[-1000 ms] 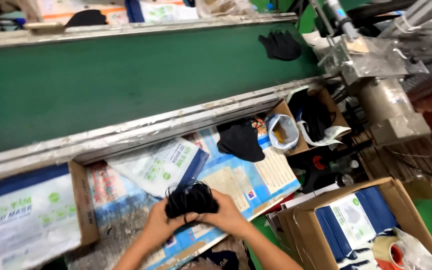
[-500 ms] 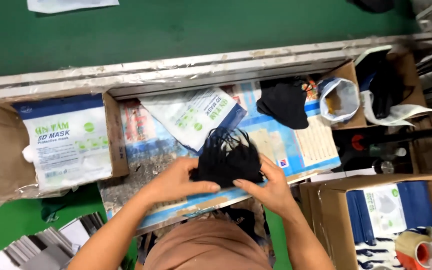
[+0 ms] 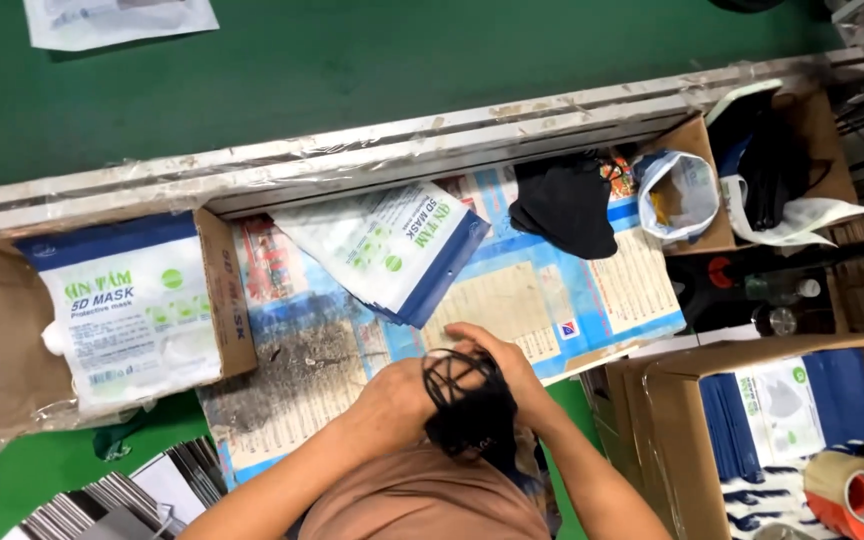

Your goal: Picking up finished masks from a conveyor belt and putting them into plastic packaging.

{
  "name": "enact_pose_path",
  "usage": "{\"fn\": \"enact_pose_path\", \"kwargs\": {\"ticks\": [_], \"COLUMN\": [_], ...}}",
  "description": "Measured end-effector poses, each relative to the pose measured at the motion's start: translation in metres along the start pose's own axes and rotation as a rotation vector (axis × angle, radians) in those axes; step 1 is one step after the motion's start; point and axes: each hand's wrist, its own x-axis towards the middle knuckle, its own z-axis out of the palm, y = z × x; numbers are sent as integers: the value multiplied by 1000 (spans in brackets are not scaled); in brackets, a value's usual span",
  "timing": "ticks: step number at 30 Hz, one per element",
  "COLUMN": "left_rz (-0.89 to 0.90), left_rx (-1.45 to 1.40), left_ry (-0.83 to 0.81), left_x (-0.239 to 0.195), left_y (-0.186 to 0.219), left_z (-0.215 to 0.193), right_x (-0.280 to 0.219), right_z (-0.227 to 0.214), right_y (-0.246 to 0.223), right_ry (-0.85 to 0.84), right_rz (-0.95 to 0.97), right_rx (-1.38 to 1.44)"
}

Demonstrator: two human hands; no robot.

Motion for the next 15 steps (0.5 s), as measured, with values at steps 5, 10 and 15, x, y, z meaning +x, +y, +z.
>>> {"fn": "enact_pose_path", "kwargs": {"ticks": [5,10,15], "left_rz": [54,-67,-208], "left_rx": [46,357,582], "left_ry": [-26,211,124], "left_x": [22,54,56], "left_y": [6,-27,-82], "left_z": [-13,-2,40], "right_x": [-13,8,41], "right_z": [-7,-15,-4], "right_y": [9,69,67], "right_ry": [-189,200,693], "right_rz": [249,319,598], "right_rx": [562,520,1263]}}
